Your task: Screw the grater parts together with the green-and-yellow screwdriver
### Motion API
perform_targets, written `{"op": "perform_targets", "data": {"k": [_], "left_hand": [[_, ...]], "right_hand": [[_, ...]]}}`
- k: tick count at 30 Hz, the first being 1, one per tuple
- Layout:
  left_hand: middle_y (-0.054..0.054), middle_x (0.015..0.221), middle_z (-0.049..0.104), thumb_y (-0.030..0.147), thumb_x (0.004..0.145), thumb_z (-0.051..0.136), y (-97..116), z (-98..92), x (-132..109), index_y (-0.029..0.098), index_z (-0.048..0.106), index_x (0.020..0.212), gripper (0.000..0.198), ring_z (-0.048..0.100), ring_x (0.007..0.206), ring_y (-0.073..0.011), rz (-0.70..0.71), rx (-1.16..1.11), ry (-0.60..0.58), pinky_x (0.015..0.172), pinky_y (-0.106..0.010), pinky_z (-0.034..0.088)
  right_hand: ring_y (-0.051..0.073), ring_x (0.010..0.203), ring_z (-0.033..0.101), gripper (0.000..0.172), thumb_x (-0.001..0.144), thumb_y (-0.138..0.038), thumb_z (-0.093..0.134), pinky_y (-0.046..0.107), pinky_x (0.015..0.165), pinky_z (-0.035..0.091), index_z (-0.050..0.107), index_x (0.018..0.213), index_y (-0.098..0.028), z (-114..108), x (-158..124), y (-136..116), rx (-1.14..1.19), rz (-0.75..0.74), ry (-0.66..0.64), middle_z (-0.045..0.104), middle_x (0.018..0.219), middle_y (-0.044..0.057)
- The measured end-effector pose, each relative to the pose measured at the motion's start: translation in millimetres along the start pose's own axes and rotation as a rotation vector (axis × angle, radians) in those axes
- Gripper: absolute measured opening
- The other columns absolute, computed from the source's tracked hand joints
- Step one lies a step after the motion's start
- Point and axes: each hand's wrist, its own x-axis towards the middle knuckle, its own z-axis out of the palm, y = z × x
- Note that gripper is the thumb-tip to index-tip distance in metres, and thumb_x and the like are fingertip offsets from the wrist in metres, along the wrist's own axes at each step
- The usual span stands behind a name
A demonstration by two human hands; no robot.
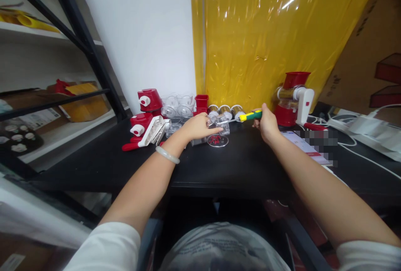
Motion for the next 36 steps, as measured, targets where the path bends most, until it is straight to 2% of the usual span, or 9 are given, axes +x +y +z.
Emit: {"op": "perform_targets", "data": {"k": [4,8,12,18,22,24,26,31,36], "left_hand": [[-0.009,0.086,0.059,0.074,0.08,0.06,-2.6,1.9,1.2,0.02,0.055,0.065,0.056,0.057,0.069,-0.0187,0.026,0.006,0.002,0.065,-0.035,0.043],[-0.008,0.085,0.058,0.073,0.079,0.06,-3.6,3.1,1.7,0.02,0.054,0.065,0.055,0.055,0.067,-0.0179,0.034,-0.002,0.015,0.064,-0.035,0.042],[-0.008,0.085,0.058,0.073,0.08,0.06,-4.2,3.7,2.1,0.02,0.053,0.062,0.057,0.055,0.068,-0.0176,0.042,0.006,0.012,0.064,-0.035,0.041],[-0.009,0.086,0.059,0.075,0.08,0.059,-4.3,2.7,2.1,0.021,0.051,0.06,0.059,0.055,0.067,-0.0181,0.039,0.002,0.009,0.063,-0.036,0.042],[-0.009,0.087,0.059,0.074,0.081,0.058,-4.6,2.7,2.5,0.02,0.051,0.059,0.059,0.056,0.068,-0.0185,0.05,0.017,0.001,0.064,-0.036,0.042],[-0.009,0.087,0.059,0.075,0.08,0.058,-5.1,3.1,2.8,0.02,0.051,0.061,0.058,0.056,0.068,-0.0185,0.044,0.018,0.003,0.064,-0.035,0.042],[-0.009,0.087,0.059,0.075,0.08,0.058,-5.4,3.5,2.9,0.02,0.05,0.061,0.058,0.056,0.068,-0.0181,0.043,0.016,0.006,0.063,-0.034,0.041],[-0.009,0.087,0.06,0.075,0.079,0.059,-4.2,3.5,2.0,0.02,0.051,0.063,0.058,0.056,0.068,-0.0183,0.025,0.009,0.006,0.062,-0.034,0.041],[-0.009,0.088,0.061,0.075,0.079,0.059,-3.0,2.8,1.7,0.02,0.051,0.063,0.058,0.058,0.07,-0.0186,0.021,0.014,0.003,0.063,-0.033,0.042]], "right_hand": [[0.009,0.034,0.028,0.024,0.09,-0.041,0.057,0.021,0.038,0.038,0.06,0.076,-0.021,1.9,-2.8,0.5,0.013,0.022,-0.01,0.031,0.038,-0.01],[0.009,0.037,0.035,0.013,0.085,-0.032,0.055,0.02,0.039,0.039,0.059,0.078,-0.022,2.3,-1.1,0.5,0.11,0.103,0.0,0.04,0.047,-0.008],[0.009,0.041,0.042,0.018,0.084,-0.037,0.055,0.022,0.042,0.043,0.06,0.078,-0.021,0.1,1.9,0.4,0.199,0.161,-0.047,0.048,0.057,-0.004],[0.009,0.042,0.047,0.033,0.092,-0.045,0.047,0.022,0.042,0.043,0.063,0.076,-0.02,-0.3,1.3,0.6,0.213,0.124,-0.053,0.056,0.062,-0.001],[0.009,0.034,0.037,0.045,0.091,-0.062,0.052,0.022,0.037,0.039,0.059,0.072,-0.021,0.2,1.1,1.3,0.082,0.071,-0.023,0.043,0.046,-0.005],[0.008,0.031,0.029,0.043,0.088,-0.061,0.059,0.022,0.036,0.039,0.058,0.072,-0.021,0.3,0.3,1.7,0.038,0.049,-0.023,0.032,0.04,-0.01],[0.007,0.031,0.026,0.034,0.089,-0.052,0.062,0.021,0.036,0.038,0.058,0.073,-0.022,1.0,-0.9,1.7,0.035,0.041,-0.029,0.028,0.038,-0.011],[0.008,0.036,0.033,0.017,0.089,-0.029,0.052,0.019,0.039,0.04,0.059,0.076,-0.021,4.9,-3.1,-1.7,0.143,0.133,-0.002,0.037,0.044,-0.008],[0.008,0.041,0.038,0.012,0.084,-0.028,0.053,0.02,0.043,0.043,0.056,0.074,-0.021,4.6,-2.5,-4.7,0.251,0.21,-0.016,0.045,0.052,-0.005]]}}
